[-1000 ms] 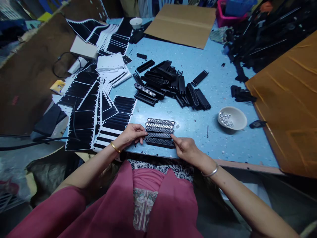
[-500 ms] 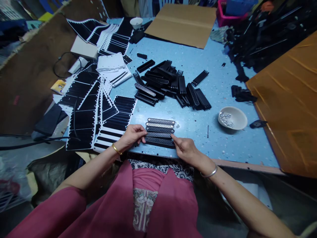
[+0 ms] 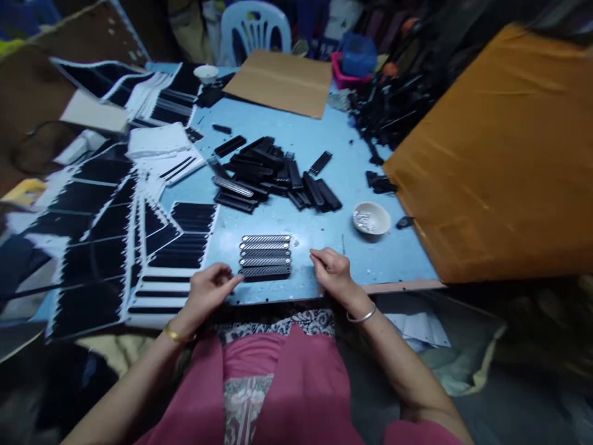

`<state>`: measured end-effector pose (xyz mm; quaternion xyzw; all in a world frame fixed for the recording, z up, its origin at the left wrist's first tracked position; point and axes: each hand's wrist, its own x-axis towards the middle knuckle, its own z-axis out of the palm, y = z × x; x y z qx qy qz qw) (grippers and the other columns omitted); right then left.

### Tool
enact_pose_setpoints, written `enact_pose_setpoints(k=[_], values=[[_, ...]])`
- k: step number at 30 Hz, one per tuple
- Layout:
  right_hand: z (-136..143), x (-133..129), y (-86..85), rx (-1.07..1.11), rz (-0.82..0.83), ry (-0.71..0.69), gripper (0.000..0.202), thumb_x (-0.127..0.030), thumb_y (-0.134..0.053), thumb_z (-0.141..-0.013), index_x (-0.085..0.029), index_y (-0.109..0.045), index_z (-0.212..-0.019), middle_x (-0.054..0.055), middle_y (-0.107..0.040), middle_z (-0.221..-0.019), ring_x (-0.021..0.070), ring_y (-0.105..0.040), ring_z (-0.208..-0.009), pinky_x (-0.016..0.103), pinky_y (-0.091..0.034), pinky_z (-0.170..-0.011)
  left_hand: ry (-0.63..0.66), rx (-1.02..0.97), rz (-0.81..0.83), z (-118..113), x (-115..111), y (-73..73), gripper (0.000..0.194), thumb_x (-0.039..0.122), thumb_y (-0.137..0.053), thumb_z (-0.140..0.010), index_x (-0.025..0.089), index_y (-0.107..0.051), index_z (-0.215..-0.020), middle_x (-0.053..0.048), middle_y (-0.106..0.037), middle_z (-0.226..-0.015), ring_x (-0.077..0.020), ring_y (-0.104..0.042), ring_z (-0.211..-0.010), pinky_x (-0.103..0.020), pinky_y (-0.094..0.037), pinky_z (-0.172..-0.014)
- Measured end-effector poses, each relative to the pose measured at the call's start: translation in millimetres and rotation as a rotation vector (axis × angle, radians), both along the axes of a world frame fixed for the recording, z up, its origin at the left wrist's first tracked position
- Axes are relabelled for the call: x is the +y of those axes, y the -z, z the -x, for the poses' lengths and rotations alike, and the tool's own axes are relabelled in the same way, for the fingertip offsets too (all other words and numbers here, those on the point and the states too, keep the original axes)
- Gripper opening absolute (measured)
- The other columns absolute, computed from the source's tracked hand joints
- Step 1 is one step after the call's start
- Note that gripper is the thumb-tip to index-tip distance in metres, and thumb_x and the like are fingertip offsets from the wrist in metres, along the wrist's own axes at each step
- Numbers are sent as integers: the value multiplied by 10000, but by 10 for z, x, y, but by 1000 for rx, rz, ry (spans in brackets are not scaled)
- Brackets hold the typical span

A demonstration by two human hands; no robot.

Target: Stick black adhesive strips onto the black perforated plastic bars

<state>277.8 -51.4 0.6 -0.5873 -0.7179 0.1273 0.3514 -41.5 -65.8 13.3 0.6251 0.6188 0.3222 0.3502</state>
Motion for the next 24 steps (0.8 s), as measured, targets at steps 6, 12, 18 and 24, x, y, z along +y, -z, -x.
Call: enact_pose_setpoints(k=[6, 12, 18, 24], values=[[-1156, 732, -419, -609, 356, 337, 205, -179, -554, -801, -114, -744, -845, 159, -728, -893, 253, -657, -856, 293, -456, -708, 52, 144, -270, -90, -22, 171, 306, 487, -657, -764, 185, -645, -814, 28, -547, -553, -121, -505, -470, -232, -413, -505], [-1321, 1170, -303, -659, 526, 226, 149, -266, -692, -696, -121, -729, -703, 139, -723, -776, 205, -638, -718, 251, -371, -588, 15, 128, -332, -116, -18, 224, 299, 494, -623, -808, 198, -651, -839, 14, -605, -601, -128, -543, -477, -233, -443, -507], [-1262, 1172, -188, -619, 504, 285, 107, -128, -622, -671, -98, -724, -666, 139, -727, -757, 201, -644, -709, 242, -376, -586, -16, 87, -327, -97, -17, 264, 326, 514, -639, -788, 191, -662, -823, 21, -596, -582, -128, -541, -462, -236, -445, -495], [-1236, 1032, -385, -471, 320, 380, 215, -108, -531, -726, -59, -740, -733, 156, -729, -754, 242, -661, -705, 281, -438, -614, -43, 61, -309, -77, 0, 319, 308, 484, -662, -762, 180, -676, -811, 27, -600, -575, -121, -538, -474, -225, -448, -506]])
